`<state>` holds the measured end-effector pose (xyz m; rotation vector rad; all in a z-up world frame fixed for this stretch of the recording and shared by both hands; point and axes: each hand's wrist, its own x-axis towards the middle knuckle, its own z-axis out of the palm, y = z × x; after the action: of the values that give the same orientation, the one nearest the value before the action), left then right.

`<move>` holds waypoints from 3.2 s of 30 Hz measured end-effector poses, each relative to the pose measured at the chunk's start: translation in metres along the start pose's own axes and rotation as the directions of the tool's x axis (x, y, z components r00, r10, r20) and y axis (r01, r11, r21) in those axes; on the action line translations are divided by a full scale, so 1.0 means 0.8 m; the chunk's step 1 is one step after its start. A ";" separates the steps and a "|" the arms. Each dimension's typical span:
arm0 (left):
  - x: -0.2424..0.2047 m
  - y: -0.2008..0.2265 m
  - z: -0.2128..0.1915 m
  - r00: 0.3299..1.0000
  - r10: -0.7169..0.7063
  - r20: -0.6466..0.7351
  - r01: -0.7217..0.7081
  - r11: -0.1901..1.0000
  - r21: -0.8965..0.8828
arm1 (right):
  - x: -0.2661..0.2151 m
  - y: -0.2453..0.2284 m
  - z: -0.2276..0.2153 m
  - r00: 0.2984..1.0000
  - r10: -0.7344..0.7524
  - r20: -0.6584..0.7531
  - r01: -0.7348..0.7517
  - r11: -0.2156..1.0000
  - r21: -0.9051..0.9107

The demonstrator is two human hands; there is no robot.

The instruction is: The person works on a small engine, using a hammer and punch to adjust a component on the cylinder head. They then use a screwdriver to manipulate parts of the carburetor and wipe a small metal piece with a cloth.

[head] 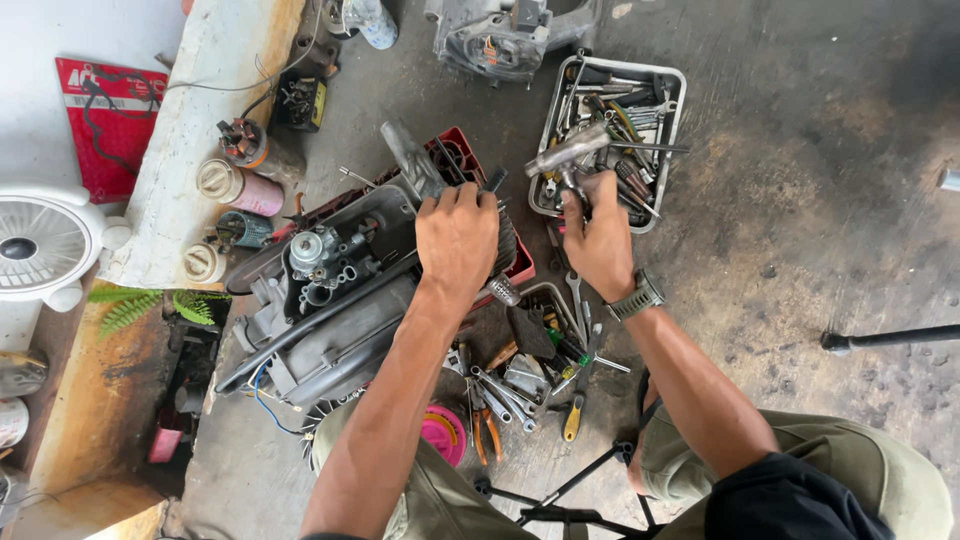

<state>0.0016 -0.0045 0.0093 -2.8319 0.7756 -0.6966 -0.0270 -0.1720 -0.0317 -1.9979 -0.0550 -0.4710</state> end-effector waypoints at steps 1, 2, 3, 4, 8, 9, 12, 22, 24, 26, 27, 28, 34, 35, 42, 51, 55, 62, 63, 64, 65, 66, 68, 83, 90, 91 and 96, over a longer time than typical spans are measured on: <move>-0.002 -0.001 0.002 1.000 -0.001 0.000 0.001 1.000 -0.003 | 0.001 0.003 0.001 1.000 0.001 0.001 -0.001 1.000 -0.002; -0.004 -0.002 0.005 1.000 -0.002 -0.018 0.002 1.000 -0.014 | 0.003 0.006 0.001 1.000 0.024 0.000 -0.024 1.000 0.009; -0.005 -0.004 0.007 0.999 0.000 -0.037 -0.001 1.000 -0.025 | 0.005 0.009 0.002 0.999 0.049 -0.004 -0.048 0.999 0.022; -0.007 -0.003 0.008 0.999 0.003 -0.037 -0.004 1.000 -0.027 | 0.001 0.006 0.001 0.999 0.050 -0.006 -0.050 0.999 0.020; -0.006 -0.001 0.000 0.997 -0.011 -0.074 0.009 1.000 -0.016 | -0.007 -0.010 -0.001 0.997 -0.011 0.074 0.015 0.999 -0.051; -0.007 0.000 -0.006 0.996 -0.010 -0.087 0.010 1.000 0.001 | -0.012 -0.014 -0.002 0.993 -0.055 0.102 0.065 0.993 -0.094; -0.007 0.000 -0.005 0.997 -0.019 -0.080 0.018 1.000 -0.014 | -0.011 -0.025 -0.003 0.997 -0.034 0.062 0.035 0.999 -0.009; -0.009 -0.001 0.003 0.999 -0.042 -0.015 0.041 0.998 -0.037 | -0.008 0.012 0.004 0.996 -0.088 0.014 0.089 0.994 -0.061; -0.008 0.000 0.002 0.999 -0.046 0.010 0.046 0.998 -0.034 | -0.008 0.022 -0.001 0.987 -0.092 0.132 0.109 0.987 -0.122; -0.009 0.000 0.003 0.999 -0.044 0.018 0.045 0.998 -0.044 | -0.008 0.025 0.001 0.995 -0.062 0.073 0.071 0.991 -0.113; -0.009 0.000 0.004 0.998 -0.049 0.024 0.050 0.997 -0.050 | -0.008 0.026 0.002 0.999 -0.038 0.018 0.040 0.994 -0.100; -0.009 -0.001 0.005 0.998 -0.051 0.024 0.053 0.997 -0.049 | -0.008 0.025 0.002 0.999 -0.039 0.020 0.041 0.994 -0.100; -0.008 -0.003 0.004 0.999 -0.045 0.014 0.046 0.998 -0.038 | -0.006 0.024 0.012 1.000 -0.010 -0.018 0.009 0.999 -0.042; -0.008 -0.002 0.005 0.999 -0.043 0.002 0.043 0.998 -0.051 | -0.008 0.018 0.008 0.996 -0.071 0.054 0.074 0.996 -0.058; -0.008 0.000 0.006 0.998 -0.044 -0.040 0.043 0.999 -0.032 | -0.017 0.021 0.013 0.980 -0.166 0.114 0.178 0.978 -0.111; -0.009 0.002 -0.002 0.997 -0.054 -0.060 0.053 0.998 -0.017 | -0.022 0.027 0.015 0.983 -0.173 0.052 0.180 0.966 -0.185; -0.010 0.000 -0.003 0.994 -0.048 -0.101 0.046 0.999 -0.027 | -0.020 -0.005 0.007 0.986 -0.149 -0.077 0.143 0.987 -0.075; -0.013 0.001 -0.001 0.991 -0.030 -0.130 0.030 1.000 -0.002 | -0.027 -0.005 0.005 0.975 -0.219 -0.036 0.209 0.961 -0.181; -0.012 0.001 0.000 0.990 -0.025 -0.136 0.025 1.000 -0.001 | -0.028 -0.006 0.007 0.974 -0.217 -0.062 0.200 0.957 -0.210; -0.011 0.000 0.006 0.991 -0.024 -0.134 0.024 1.000 -0.002 | -0.026 0.004 0.014 0.975 -0.215 -0.063 0.198 0.957 -0.210; -0.013 0.000 0.011 0.990 -0.025 -0.139 0.025 1.000 -0.003 | -0.026 0.015 0.020 0.972 -0.234 -0.003 0.227 0.945 -0.235; -0.015 0.000 0.016 0.989 -0.026 -0.143 0.026 1.000 -0.003 | -0.026 0.025 0.026 0.967 -0.250 0.057 0.256 0.931 -0.258; -0.011 0.000 0.012 0.990 -0.024 -0.136 0.023 1.000 -0.007 | -0.018 0.007 0.011 0.978 -0.210 0.013 0.208 0.950 -0.233; -0.016 -0.003 0.022 0.994 -0.016 -0.109 0.011 0.999 -0.042 | -0.013 0.005 0.000 0.992 -0.126 0.033 0.130 0.977 -0.171; -0.041 -0.015 -0.078 0.968 -0.080 -0.237 0.042 0.986 -0.164 | 0.008 -0.057 -0.041 0.993 -0.116 -0.017 0.115 0.993 -0.039; -0.051 -0.024 -0.114 0.967 -0.092 -0.237 0.056 0.986 -0.157 | 0.010 -0.065 -0.043 0.992 -0.124 -0.005 0.124 0.992 -0.032; -0.132 -0.092 -0.218 0.833 -0.455 -0.313 0.291 0.844 -0.451 | 0.004 -0.140 -0.064 0.984 0.099 0.149 -0.128 0.972 0.196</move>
<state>-0.1264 0.1133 0.1388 -3.2951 0.4132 -1.3786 -0.0668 -0.1652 0.0848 -1.8169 -0.0719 -0.2419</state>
